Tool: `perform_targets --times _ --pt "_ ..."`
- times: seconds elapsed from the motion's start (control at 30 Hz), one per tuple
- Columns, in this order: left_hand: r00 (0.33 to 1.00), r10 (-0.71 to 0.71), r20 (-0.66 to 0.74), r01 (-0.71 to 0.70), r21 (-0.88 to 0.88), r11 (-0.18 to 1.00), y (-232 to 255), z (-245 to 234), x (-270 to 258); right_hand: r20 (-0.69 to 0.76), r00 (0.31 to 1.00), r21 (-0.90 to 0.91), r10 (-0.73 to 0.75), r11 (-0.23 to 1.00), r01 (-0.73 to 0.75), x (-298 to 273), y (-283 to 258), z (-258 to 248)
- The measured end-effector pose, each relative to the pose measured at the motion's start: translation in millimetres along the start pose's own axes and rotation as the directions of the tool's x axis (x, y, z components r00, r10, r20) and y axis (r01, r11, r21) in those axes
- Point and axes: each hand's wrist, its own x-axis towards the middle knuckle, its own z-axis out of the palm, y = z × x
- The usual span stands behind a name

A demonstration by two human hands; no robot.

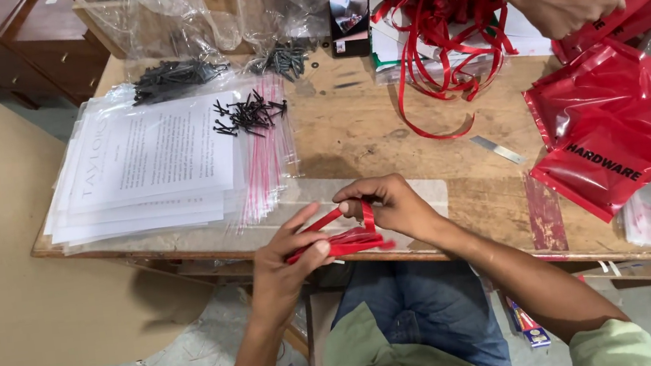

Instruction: Packaging screws into plastic bags and tying decorative red ribbons around the finished hardware packages.

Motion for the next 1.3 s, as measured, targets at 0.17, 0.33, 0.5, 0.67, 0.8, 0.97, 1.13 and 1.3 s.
perform_targets --times 0.17,0.33,0.5,0.67,0.8,0.97,1.13,1.3 --pt "0.992 -0.028 0.123 0.011 0.135 0.991 -22 12 27 -0.085 0.98 -0.004 -0.178 0.984 0.179 1 22 -15" --pt "0.989 -0.08 0.125 0.077 0.026 0.997 -20 26 45 -0.099 0.992 0.223 0.082 0.973 -0.058 0 36 -44" --pt "0.977 0.025 0.214 -0.033 0.032 0.999 -30 42 72 -0.172 0.982 0.157 0.078 0.986 -0.05 3 37 -56" --pt "0.982 -0.067 0.178 0.04 0.152 0.988 -57 49 104 -0.298 0.931 0.374 0.21 0.923 -0.088 -2 18 -71" --pt "0.989 -0.033 0.146 0.004 0.197 0.98 -64 42 111 -0.375 0.877 0.322 0.301 0.929 -0.181 -9 16 -88" --pt "0.995 -0.028 0.101 0.006 0.216 0.976 -64 41 118 -0.19 0.979 -0.071 0.078 0.993 -0.093 -5 54 -130" --pt "0.998 -0.027 0.052 0.016 0.217 0.976 -59 44 136 -0.219 0.972 -0.314 0.083 0.937 -0.15 5 8 -135" --pt "0.999 0.035 -0.012 -0.032 0.177 0.984 -57 50 160 -0.336 0.942 -0.397 -0.015 0.909 -0.128 25 8 -132"
